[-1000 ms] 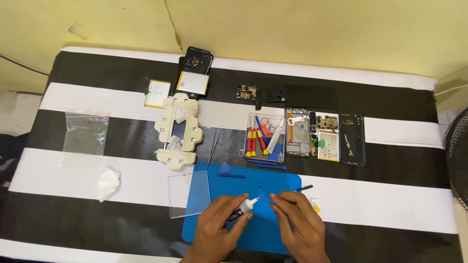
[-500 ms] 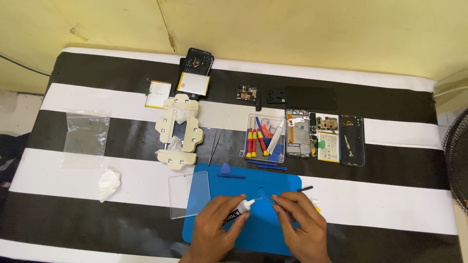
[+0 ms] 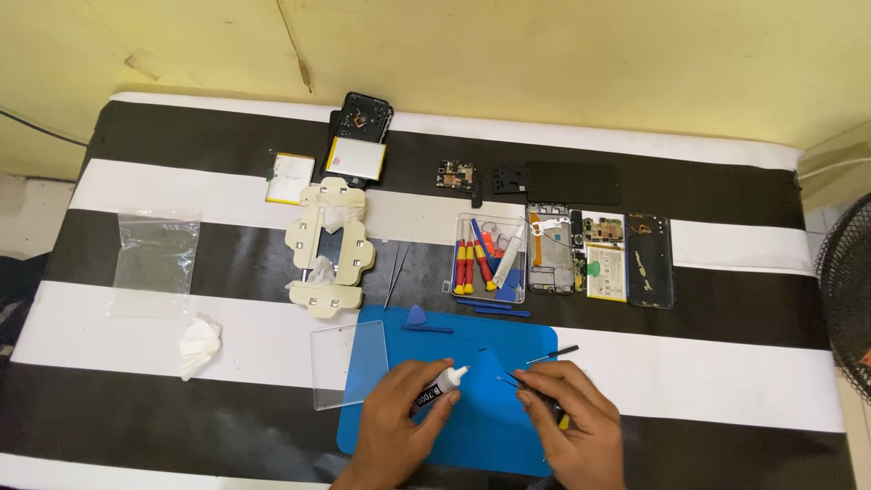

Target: Repairing a mobile phone by cleaning components, applying adhesive, and assembling internal parts.

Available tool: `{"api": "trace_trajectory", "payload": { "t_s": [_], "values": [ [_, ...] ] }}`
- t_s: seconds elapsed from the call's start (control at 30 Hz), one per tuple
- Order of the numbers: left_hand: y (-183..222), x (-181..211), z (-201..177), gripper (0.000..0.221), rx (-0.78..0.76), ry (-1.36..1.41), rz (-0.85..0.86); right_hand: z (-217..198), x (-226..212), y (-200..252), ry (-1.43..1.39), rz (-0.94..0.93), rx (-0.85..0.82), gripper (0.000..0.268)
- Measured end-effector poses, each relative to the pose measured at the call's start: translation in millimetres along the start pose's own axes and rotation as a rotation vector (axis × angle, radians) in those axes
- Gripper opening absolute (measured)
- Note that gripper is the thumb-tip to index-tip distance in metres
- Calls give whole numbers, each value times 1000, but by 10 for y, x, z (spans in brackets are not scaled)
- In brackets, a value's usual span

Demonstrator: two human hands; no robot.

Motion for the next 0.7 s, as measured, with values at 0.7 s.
{"api": "trace_trajectory", "payload": {
  "t_s": [0.7],
  "values": [
    [206,-1264,-1315,46,358,-709,-158,-47,168,-6,-193,255,-4,26]
  ]
}}
Point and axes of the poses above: each hand's wrist, its own y-axis away from the middle knuckle, its own z-axis out of the palm, x = y × z, the point moved 2 cm from there along -y, towards the middle knuckle, and after that the axes turned 8 degrees about z, right-handed, at the moved point
